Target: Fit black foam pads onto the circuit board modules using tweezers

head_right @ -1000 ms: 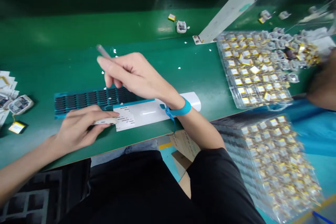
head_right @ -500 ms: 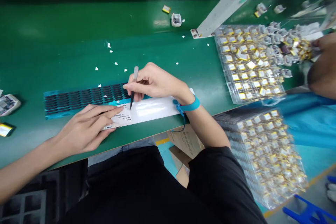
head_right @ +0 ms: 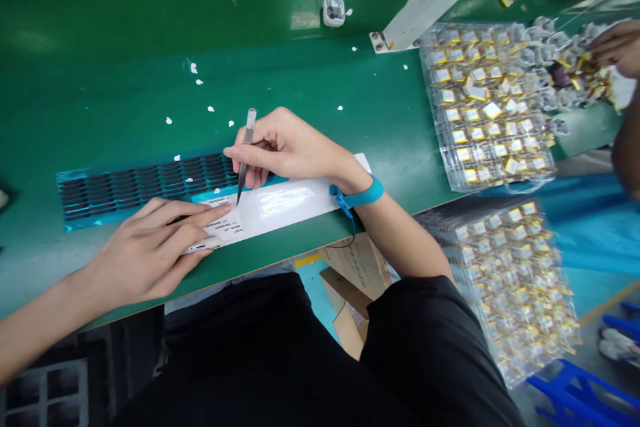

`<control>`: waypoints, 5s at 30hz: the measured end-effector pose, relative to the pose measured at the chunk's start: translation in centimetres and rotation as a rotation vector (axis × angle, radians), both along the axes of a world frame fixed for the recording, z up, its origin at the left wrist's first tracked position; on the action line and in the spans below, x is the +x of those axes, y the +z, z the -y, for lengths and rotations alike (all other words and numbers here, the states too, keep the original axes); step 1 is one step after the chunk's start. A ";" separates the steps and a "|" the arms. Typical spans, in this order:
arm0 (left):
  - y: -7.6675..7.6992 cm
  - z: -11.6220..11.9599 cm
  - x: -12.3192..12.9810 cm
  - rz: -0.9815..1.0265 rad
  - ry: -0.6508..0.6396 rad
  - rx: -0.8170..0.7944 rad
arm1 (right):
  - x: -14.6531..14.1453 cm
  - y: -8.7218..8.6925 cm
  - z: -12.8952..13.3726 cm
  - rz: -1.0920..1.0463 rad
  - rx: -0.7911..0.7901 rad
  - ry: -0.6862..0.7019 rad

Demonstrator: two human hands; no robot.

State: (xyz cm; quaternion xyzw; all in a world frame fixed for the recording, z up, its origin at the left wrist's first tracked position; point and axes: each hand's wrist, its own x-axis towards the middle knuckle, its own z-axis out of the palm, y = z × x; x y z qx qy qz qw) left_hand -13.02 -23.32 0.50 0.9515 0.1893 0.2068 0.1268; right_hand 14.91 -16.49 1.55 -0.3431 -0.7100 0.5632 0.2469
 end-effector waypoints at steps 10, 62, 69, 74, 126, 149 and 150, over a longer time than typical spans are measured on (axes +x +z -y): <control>0.1 -0.1 -0.1 -0.031 0.003 -0.031 | -0.7 0.3 0.4 -0.035 -0.170 0.056; 2.2 0.9 0.6 0.602 0.355 -1.235 | -3.3 -0.4 3.3 -0.347 0.061 -0.165; 2.4 0.8 0.6 0.582 0.318 -1.257 | -3.4 -0.5 3.3 -0.390 0.049 -0.151; 2.4 0.9 0.6 0.607 0.329 -1.231 | -3.6 -0.4 3.4 -0.398 0.000 -0.184; 0.9 -1.2 0.3 0.370 0.323 -0.450 | 0.8 1.3 -0.2 0.254 0.963 -0.231; -1.1 -3.5 1.4 0.105 0.121 -0.082 | 0.0 -0.6 -0.1 0.265 1.159 -0.201; -0.8 -3.2 1.0 0.160 0.123 -0.034 | -0.1 -0.7 -0.1 0.224 1.177 -0.232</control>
